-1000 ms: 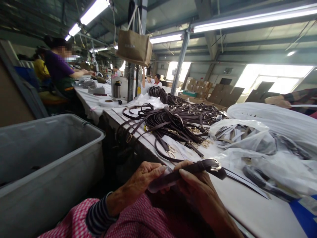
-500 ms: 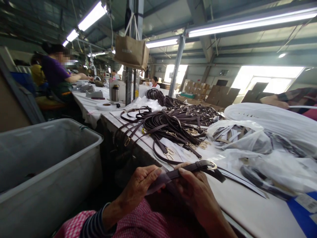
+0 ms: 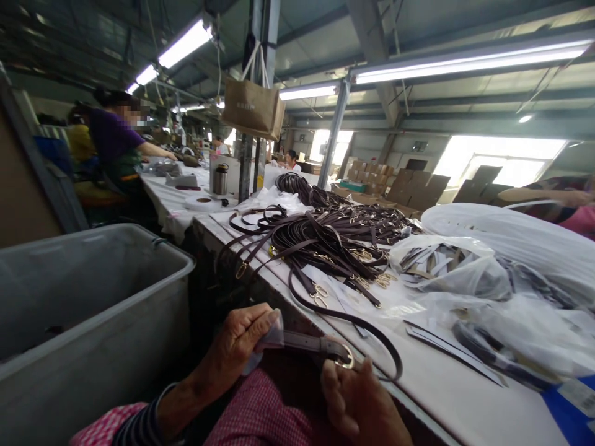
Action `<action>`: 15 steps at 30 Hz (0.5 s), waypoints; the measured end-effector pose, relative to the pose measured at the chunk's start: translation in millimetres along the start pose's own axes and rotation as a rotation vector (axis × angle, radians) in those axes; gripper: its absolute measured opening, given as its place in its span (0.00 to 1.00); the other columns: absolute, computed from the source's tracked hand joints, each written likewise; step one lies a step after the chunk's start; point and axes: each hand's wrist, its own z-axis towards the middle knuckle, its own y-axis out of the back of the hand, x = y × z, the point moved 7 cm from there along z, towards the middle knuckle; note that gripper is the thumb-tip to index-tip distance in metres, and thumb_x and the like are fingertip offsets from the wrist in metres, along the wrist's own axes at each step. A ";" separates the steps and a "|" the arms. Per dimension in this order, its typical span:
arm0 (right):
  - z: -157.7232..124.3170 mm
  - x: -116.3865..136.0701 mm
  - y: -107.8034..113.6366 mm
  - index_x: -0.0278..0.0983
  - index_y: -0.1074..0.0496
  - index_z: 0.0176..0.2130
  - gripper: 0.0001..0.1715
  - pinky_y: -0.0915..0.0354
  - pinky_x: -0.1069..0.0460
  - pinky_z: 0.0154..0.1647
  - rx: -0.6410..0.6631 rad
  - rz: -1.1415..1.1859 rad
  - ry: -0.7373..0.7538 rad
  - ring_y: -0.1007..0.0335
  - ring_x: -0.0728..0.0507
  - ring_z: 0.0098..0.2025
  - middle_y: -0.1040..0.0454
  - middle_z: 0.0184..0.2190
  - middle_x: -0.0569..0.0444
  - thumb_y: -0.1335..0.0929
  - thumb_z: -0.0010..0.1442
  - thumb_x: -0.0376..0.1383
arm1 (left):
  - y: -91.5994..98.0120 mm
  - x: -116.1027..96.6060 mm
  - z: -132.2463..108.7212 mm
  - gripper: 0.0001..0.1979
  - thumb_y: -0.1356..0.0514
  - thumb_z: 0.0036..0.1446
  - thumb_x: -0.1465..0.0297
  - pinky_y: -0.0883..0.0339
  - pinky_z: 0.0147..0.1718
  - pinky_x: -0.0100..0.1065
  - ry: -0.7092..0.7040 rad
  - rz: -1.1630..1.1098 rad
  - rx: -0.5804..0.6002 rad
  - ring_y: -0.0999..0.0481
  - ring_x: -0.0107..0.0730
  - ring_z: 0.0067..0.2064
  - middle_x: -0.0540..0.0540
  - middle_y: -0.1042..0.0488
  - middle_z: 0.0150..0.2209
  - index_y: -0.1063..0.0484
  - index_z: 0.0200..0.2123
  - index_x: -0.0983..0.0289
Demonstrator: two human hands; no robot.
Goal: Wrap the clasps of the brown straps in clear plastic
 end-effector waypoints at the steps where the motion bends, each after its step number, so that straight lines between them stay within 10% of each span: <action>1: 0.1 2.7 6.5 0.42 0.26 0.49 0.31 0.56 0.60 0.18 -0.075 0.057 0.015 0.52 0.54 0.22 0.35 0.29 0.58 0.29 0.60 0.62 | 2.9 2.8 -2.4 0.27 0.43 0.67 0.48 0.47 0.23 0.27 0.012 -0.007 0.003 0.44 0.24 0.25 0.45 0.43 0.22 0.40 0.23 0.62; 11: 14.4 127.8 -41.4 0.34 0.20 0.36 0.12 0.42 0.56 0.23 0.022 -0.502 0.141 0.36 0.50 0.25 0.26 0.27 0.53 0.21 0.55 0.39 | -35.0 14.7 -10.5 0.25 0.39 0.65 0.51 0.36 0.30 0.28 0.174 -0.291 0.489 0.25 0.29 0.27 0.56 0.19 0.28 0.20 0.30 0.68; 15: 22.6 144.3 -50.5 0.33 0.18 0.36 0.12 0.44 0.56 0.21 0.090 -0.815 0.146 0.35 0.49 0.23 0.24 0.25 0.52 0.22 0.57 0.41 | -38.1 14.2 -2.8 0.26 0.40 0.66 0.50 0.40 0.26 0.28 0.182 -0.275 0.469 0.28 0.28 0.25 0.57 0.20 0.28 0.19 0.32 0.68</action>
